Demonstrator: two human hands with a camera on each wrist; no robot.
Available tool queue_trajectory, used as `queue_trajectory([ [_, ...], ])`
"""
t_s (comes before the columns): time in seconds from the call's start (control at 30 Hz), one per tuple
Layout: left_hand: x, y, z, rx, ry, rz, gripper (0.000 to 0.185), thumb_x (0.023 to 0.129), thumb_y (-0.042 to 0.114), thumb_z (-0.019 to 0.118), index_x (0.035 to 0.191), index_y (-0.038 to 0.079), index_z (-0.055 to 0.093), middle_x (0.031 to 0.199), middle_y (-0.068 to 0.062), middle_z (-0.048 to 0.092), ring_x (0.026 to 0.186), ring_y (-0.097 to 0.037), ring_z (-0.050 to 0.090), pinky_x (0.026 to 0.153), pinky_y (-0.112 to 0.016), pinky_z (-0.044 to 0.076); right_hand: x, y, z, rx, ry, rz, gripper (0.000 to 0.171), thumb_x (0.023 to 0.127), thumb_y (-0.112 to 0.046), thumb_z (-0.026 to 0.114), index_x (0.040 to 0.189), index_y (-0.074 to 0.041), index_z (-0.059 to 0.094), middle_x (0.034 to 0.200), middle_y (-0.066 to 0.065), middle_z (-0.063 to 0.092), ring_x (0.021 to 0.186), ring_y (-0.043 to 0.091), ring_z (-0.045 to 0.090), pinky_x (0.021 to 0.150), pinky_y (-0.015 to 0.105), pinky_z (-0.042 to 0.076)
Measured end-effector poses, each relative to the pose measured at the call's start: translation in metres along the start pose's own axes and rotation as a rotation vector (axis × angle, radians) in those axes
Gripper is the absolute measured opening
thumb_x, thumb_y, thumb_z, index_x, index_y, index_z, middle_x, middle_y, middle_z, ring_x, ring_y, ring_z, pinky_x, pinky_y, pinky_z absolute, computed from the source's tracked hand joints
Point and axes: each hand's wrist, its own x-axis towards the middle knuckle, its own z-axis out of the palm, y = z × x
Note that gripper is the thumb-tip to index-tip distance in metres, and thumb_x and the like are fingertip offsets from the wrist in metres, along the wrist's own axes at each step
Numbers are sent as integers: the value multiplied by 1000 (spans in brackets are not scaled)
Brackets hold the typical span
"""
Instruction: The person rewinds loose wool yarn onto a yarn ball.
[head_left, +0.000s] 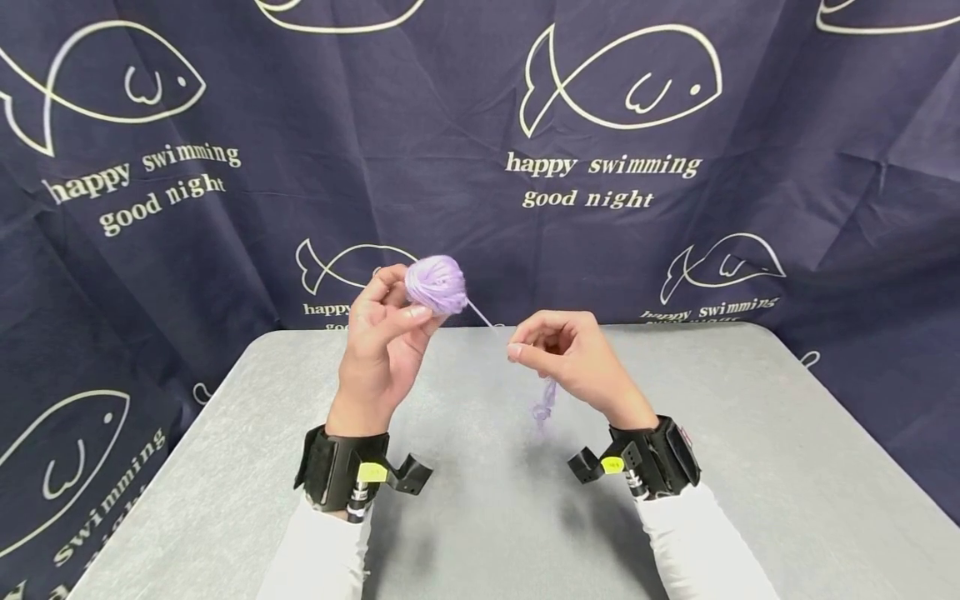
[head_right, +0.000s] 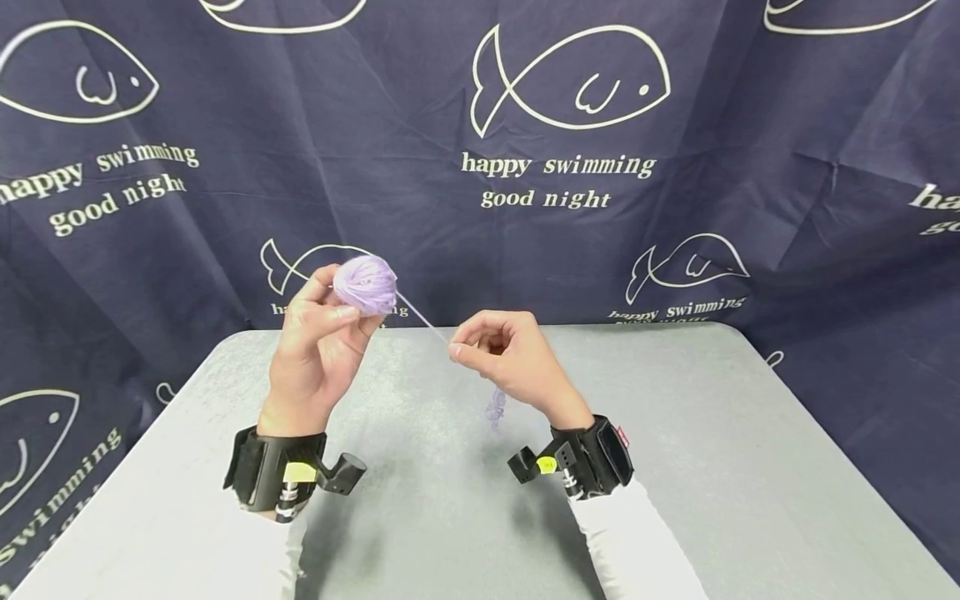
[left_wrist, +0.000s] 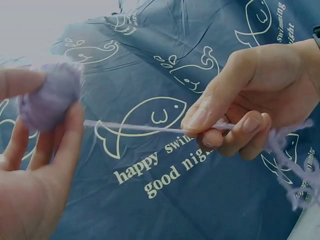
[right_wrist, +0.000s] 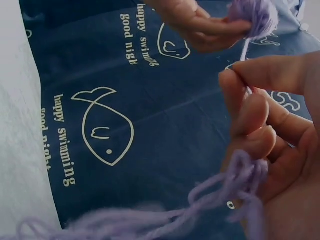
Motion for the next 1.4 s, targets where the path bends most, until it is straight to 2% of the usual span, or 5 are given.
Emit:
queue_trajectory([
  [0.3,6,-4,-4,70,255,60,36,81,-25,52,98,5,61,106,-13,59,93,-25,65,87,-37,60,-4,-12,5,-27,-44,-85,4,86,-1,75,89,-3,73,65,3,57,55,12,46,47,22,36],
  [0.6,6,-14,-10,532,353,107,42,71,-26,69,96,8,65,97,-3,61,81,-14,62,71,-22,58,-8,-26,4,40,66,-179,8,86,-2,77,89,3,72,76,4,68,59,11,53,48,22,42],
  [0.87,3,-17,-12,866,212,-8,35,71,-18,75,103,-8,62,107,-7,62,86,-16,62,72,-22,57,-8,-34,-1,271,233,-207,7,85,8,71,86,2,71,73,6,69,50,14,46,44,23,36],
  [1.13,0,-15,-14,991,-28,-211,33,72,-15,74,102,-5,63,104,-16,65,92,-29,66,75,-28,58,-5,-34,-6,519,350,-247,25,85,18,55,82,-1,71,72,7,69,51,12,43,45,23,24],
  [1.4,-2,-15,-14,1007,-248,-385,32,72,-14,72,101,-2,63,106,-14,63,93,-30,64,76,-35,61,-5,-33,-12,643,405,-217,26,89,17,53,85,-2,71,75,8,70,54,13,44,49,20,30],
])
